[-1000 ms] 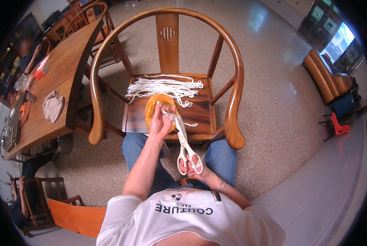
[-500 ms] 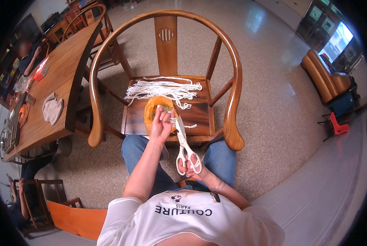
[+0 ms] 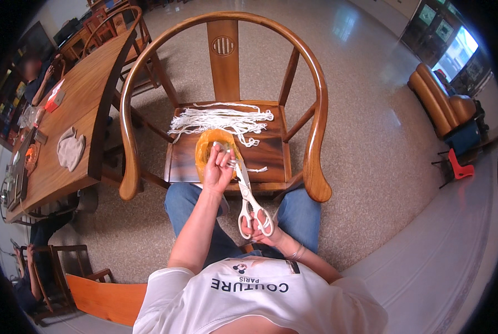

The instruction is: The person knots white cords together and trims the ends using scissors.

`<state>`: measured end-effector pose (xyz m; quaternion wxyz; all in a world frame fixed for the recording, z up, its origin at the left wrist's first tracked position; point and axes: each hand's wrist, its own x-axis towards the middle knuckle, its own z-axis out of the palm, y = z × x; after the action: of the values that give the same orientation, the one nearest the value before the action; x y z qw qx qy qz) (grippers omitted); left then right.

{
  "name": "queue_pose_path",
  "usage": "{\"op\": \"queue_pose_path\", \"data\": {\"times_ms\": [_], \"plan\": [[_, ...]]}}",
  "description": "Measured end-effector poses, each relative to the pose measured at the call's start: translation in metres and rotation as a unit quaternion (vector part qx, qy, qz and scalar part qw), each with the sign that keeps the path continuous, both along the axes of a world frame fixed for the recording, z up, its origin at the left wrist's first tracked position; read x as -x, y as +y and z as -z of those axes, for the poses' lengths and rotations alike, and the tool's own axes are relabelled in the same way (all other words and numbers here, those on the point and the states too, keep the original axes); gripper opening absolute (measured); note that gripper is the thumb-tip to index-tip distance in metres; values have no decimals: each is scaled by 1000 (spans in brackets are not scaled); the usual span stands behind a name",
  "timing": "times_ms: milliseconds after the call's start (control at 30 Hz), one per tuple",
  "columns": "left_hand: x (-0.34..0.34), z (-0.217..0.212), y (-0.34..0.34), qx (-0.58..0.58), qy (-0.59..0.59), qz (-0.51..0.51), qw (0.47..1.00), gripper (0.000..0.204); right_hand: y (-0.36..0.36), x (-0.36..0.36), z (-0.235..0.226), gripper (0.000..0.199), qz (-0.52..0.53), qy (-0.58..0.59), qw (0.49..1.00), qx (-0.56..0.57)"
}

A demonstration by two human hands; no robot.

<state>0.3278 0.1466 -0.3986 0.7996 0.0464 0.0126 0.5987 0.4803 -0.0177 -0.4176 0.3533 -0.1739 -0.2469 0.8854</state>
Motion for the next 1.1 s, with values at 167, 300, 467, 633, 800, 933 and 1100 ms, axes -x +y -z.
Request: {"op": "queue_pose_path", "data": {"times_ms": [167, 300, 467, 633, 800, 933, 1100], "plan": [[1, 3, -3, -8, 13, 14, 1000, 19, 2, 0, -3, 64, 24, -17, 1000, 2], [-1, 9, -9, 11, 19, 30, 999, 20, 3, 3, -3, 66, 57, -35, 998, 18], [-7, 12, -12, 25, 30, 27, 999, 18, 4, 5, -6, 66, 70, -20, 997, 40], [-9, 12, -13, 27, 62, 24, 997, 14, 6, 8, -11, 67, 123, -78, 989, 13], [-11, 8, -12, 19, 79, 29, 996, 14, 7, 5, -6, 69, 132, -103, 986, -23], [-16, 2, -13, 39, 91, 40, 994, 15, 12, 5, -8, 72, 118, -67, 991, -6], [-22, 5, -16, 40, 101, 33, 994, 15, 17, 2, -6, 74, 114, -31, 993, 15]]}}
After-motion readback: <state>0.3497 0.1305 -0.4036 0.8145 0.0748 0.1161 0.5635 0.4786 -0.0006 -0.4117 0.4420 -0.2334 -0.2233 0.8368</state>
